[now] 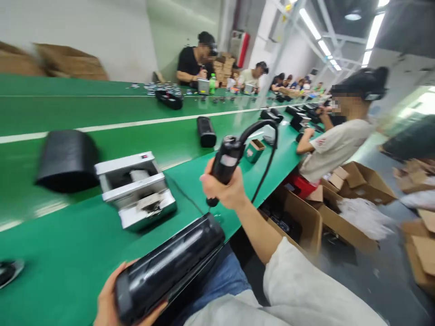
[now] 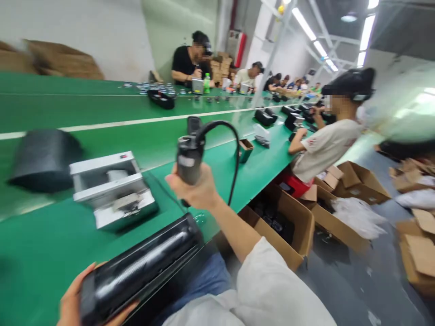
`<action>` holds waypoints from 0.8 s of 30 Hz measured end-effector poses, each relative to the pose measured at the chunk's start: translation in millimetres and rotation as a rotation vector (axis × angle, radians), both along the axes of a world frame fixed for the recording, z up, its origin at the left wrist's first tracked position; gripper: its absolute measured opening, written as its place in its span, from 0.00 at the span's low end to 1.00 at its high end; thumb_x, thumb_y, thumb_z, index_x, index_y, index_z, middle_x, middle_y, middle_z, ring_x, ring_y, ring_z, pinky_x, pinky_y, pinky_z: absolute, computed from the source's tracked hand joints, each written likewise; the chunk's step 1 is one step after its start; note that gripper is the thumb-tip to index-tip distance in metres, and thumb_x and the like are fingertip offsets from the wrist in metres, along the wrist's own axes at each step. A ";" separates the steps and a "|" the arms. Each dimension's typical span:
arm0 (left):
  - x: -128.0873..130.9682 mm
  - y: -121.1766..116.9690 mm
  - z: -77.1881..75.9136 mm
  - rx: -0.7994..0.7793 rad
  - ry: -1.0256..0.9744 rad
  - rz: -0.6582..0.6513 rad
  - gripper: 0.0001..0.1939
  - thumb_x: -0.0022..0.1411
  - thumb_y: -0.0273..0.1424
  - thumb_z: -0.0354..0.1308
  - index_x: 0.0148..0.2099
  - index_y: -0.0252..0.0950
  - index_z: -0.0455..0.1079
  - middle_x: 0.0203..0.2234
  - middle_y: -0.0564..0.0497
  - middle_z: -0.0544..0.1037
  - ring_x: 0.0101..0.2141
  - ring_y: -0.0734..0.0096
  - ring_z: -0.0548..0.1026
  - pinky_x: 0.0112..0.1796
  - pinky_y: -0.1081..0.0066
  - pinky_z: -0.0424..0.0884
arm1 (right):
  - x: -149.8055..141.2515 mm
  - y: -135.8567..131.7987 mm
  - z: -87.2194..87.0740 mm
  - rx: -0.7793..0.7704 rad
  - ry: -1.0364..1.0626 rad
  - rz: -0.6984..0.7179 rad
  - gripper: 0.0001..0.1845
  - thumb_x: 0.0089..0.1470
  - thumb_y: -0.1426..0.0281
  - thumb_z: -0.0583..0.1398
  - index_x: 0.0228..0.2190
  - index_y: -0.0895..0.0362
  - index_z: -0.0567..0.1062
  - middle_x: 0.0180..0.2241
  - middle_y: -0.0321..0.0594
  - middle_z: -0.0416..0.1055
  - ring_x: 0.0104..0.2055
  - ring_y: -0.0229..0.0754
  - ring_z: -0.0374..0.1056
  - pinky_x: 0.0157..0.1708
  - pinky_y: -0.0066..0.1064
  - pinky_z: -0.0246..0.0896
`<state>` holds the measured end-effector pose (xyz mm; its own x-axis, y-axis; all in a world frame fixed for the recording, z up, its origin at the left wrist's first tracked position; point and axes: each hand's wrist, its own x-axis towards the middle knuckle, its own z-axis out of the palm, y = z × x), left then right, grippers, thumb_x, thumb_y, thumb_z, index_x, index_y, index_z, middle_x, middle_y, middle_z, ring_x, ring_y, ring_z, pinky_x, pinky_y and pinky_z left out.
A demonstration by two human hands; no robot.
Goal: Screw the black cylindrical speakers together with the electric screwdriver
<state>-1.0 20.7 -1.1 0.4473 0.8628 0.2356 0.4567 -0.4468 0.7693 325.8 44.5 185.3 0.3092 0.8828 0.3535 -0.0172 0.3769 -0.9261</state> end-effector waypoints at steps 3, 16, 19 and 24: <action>-12.4 -28.2 2.0 -0.111 0.000 0.115 0.52 0.67 0.51 0.71 0.82 0.52 0.47 0.70 0.39 0.69 0.65 0.32 0.78 0.65 0.28 0.76 | 0.9 0.8 3.3 0.050 0.005 0.040 0.23 0.54 0.58 0.79 0.33 0.52 0.72 0.16 0.25 0.67 0.14 0.34 0.61 0.17 0.26 0.61; -3.2 -27.6 9.8 -0.134 -0.146 -0.043 0.61 0.62 0.39 0.80 0.83 0.54 0.42 0.73 0.38 0.65 0.70 0.39 0.72 0.69 0.39 0.72 | -89.0 54.5 69.8 0.580 -0.064 -0.006 0.20 0.59 0.60 0.77 0.35 0.47 0.71 0.18 0.21 0.58 0.14 0.35 0.57 0.15 0.31 0.57; -3.5 -27.4 10.2 -0.123 -0.140 -0.050 0.62 0.62 0.39 0.80 0.83 0.54 0.41 0.74 0.37 0.63 0.72 0.38 0.70 0.70 0.39 0.70 | -109.2 87.4 47.4 0.528 -0.156 -0.038 0.28 0.60 0.44 0.75 0.35 0.46 0.67 0.18 0.20 0.58 0.15 0.36 0.55 0.16 0.33 0.58; -3.0 -25.5 11.3 -0.105 -0.132 -0.056 0.62 0.61 0.39 0.81 0.83 0.54 0.42 0.74 0.37 0.65 0.72 0.37 0.70 0.70 0.39 0.71 | -110.8 109.9 30.7 0.425 -0.235 -0.082 0.33 0.60 0.33 0.69 0.39 0.46 0.66 0.22 0.21 0.61 0.18 0.35 0.53 0.19 0.34 0.57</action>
<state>-4.0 -4.8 10.2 0.4664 0.8605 0.2052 0.3249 -0.3823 0.8650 215.0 154.4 216.0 0.2400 0.6217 0.7456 0.2191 0.7135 -0.6655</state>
